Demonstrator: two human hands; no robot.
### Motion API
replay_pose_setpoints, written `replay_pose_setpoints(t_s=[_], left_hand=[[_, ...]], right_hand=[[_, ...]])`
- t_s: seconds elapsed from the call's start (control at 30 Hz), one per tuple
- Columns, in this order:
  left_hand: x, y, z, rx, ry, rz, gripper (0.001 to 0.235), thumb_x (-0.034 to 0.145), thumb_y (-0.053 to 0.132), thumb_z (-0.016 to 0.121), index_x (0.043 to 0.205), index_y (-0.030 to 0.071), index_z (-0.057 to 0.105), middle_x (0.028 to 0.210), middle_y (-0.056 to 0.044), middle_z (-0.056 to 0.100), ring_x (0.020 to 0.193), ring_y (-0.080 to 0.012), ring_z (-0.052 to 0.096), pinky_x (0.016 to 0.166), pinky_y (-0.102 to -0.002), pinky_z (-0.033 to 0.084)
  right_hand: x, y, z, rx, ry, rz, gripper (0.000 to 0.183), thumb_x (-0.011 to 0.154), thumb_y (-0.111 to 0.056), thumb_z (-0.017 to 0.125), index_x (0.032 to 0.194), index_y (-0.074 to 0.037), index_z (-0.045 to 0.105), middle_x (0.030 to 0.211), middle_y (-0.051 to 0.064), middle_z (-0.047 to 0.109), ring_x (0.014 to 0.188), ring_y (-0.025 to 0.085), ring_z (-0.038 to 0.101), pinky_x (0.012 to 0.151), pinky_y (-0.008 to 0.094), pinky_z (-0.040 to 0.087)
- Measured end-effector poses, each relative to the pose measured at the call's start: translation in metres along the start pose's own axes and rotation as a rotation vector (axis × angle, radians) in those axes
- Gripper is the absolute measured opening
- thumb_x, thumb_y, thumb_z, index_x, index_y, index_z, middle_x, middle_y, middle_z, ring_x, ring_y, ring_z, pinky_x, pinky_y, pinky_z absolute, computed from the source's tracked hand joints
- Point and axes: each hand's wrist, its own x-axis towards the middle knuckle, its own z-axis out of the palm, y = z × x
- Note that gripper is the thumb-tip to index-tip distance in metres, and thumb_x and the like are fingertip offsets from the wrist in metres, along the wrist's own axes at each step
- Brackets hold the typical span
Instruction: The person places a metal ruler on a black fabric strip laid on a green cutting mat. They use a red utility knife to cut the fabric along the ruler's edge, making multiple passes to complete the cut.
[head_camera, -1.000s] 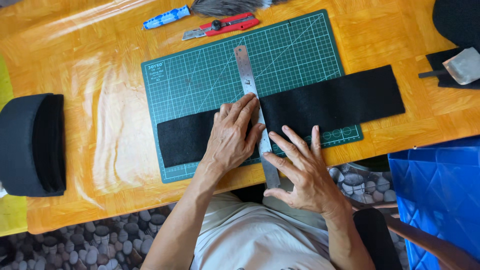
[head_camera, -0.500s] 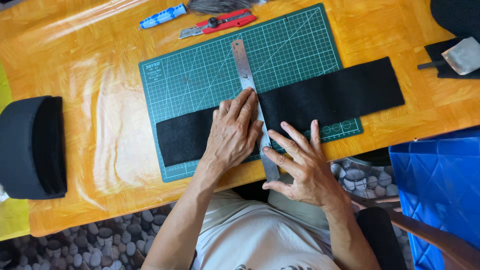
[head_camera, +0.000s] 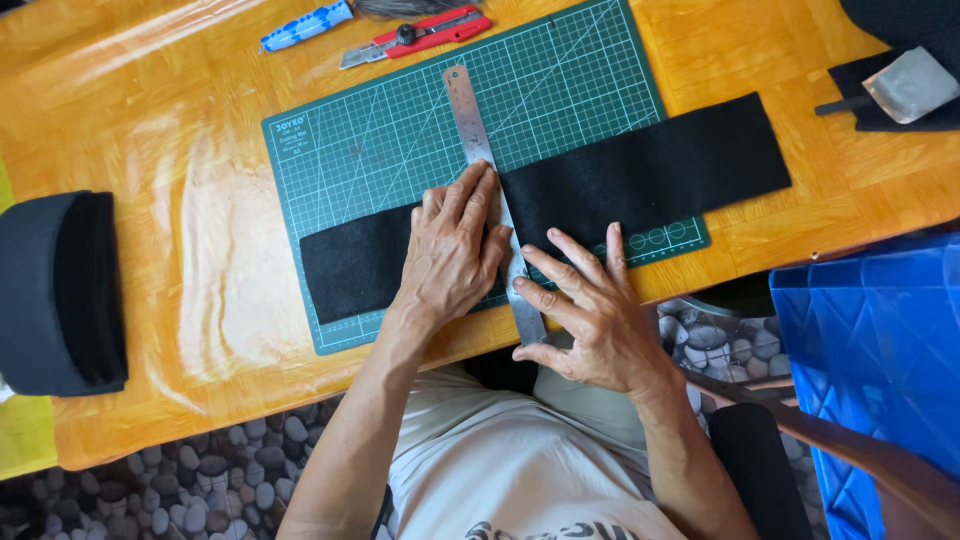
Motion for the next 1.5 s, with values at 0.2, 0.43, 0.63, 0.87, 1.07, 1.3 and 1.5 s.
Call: replay_pose_setpoints(t_s=[0.2, 0.43, 0.63, 0.87, 1.07, 1.3, 1.5], left_hand=[[0.0016, 0.0028, -0.0043, -0.003, -0.01, 0.005, 0.057, 0.101, 0.028, 0.056, 0.149, 0.001, 0.045, 0.155, -0.016, 0.045, 0.114, -0.0393, 0.054, 0.086, -0.051, 0.046], [0.0017, 0.0035, -0.0025, -0.013, -0.036, -0.026, 0.059, 0.099, 0.027, 0.057, 0.151, 0.003, 0.044, 0.156, -0.015, 0.044, 0.117, -0.0397, 0.054, 0.087, -0.053, 0.047], [0.0023, 0.0034, -0.0033, -0.003, -0.05, -0.039, 0.059, 0.1, 0.029, 0.056, 0.152, 0.004, 0.043, 0.157, -0.014, 0.044, 0.116, -0.0395, 0.053, 0.087, -0.053, 0.047], [0.0024, 0.0026, -0.002, -0.022, -0.018, -0.015, 0.058, 0.1, 0.027, 0.057, 0.151, 0.003, 0.043, 0.156, -0.016, 0.045, 0.117, -0.0402, 0.054, 0.09, -0.052, 0.046], [0.0016, 0.0022, -0.0012, -0.016, -0.021, -0.022, 0.059, 0.1, 0.027, 0.058, 0.152, 0.003, 0.043, 0.156, -0.015, 0.044, 0.116, -0.0398, 0.054, 0.089, -0.052, 0.046], [0.0019, 0.0036, -0.0016, -0.011, -0.04, -0.046, 0.059, 0.1, 0.027, 0.056, 0.153, 0.005, 0.042, 0.157, -0.013, 0.043, 0.117, -0.0388, 0.053, 0.091, -0.052, 0.045], [0.0021, 0.0042, -0.0015, 0.0, -0.03, -0.041, 0.059, 0.1, 0.028, 0.057, 0.152, 0.004, 0.043, 0.157, -0.015, 0.044, 0.117, -0.0385, 0.053, 0.09, -0.052, 0.046]], right_hand=[[-0.0011, 0.0015, 0.0016, 0.011, 0.018, -0.004, 0.071, 0.075, -0.056, 0.087, 0.129, -0.015, 0.067, 0.149, 0.012, 0.056, 0.145, 0.038, 0.045, 0.117, 0.079, 0.015], [-0.001, 0.0007, 0.0006, 0.002, 0.018, -0.001, 0.069, 0.077, -0.057, 0.085, 0.129, -0.014, 0.067, 0.149, 0.012, 0.056, 0.145, 0.037, 0.046, 0.117, 0.078, 0.015], [0.0001, 0.0016, 0.0006, 0.002, 0.019, 0.004, 0.069, 0.076, -0.056, 0.086, 0.128, -0.015, 0.068, 0.148, 0.012, 0.058, 0.144, 0.036, 0.047, 0.116, 0.079, 0.017], [0.0005, 0.0013, -0.0005, 0.001, 0.027, -0.006, 0.068, 0.078, -0.057, 0.085, 0.128, -0.014, 0.068, 0.148, 0.013, 0.057, 0.143, 0.037, 0.047, 0.116, 0.079, 0.016], [0.0004, 0.0016, 0.0003, 0.009, 0.036, -0.007, 0.068, 0.077, -0.055, 0.087, 0.127, -0.014, 0.069, 0.147, 0.013, 0.058, 0.143, 0.037, 0.048, 0.116, 0.078, 0.017], [-0.0005, 0.0032, 0.0021, -0.012, 0.036, -0.016, 0.068, 0.079, -0.06, 0.083, 0.127, -0.014, 0.069, 0.147, 0.012, 0.058, 0.142, 0.037, 0.048, 0.115, 0.08, 0.017], [0.0006, 0.0009, 0.001, 0.006, 0.046, -0.005, 0.069, 0.075, -0.055, 0.088, 0.126, -0.013, 0.069, 0.146, 0.013, 0.059, 0.142, 0.037, 0.049, 0.116, 0.079, 0.016]])
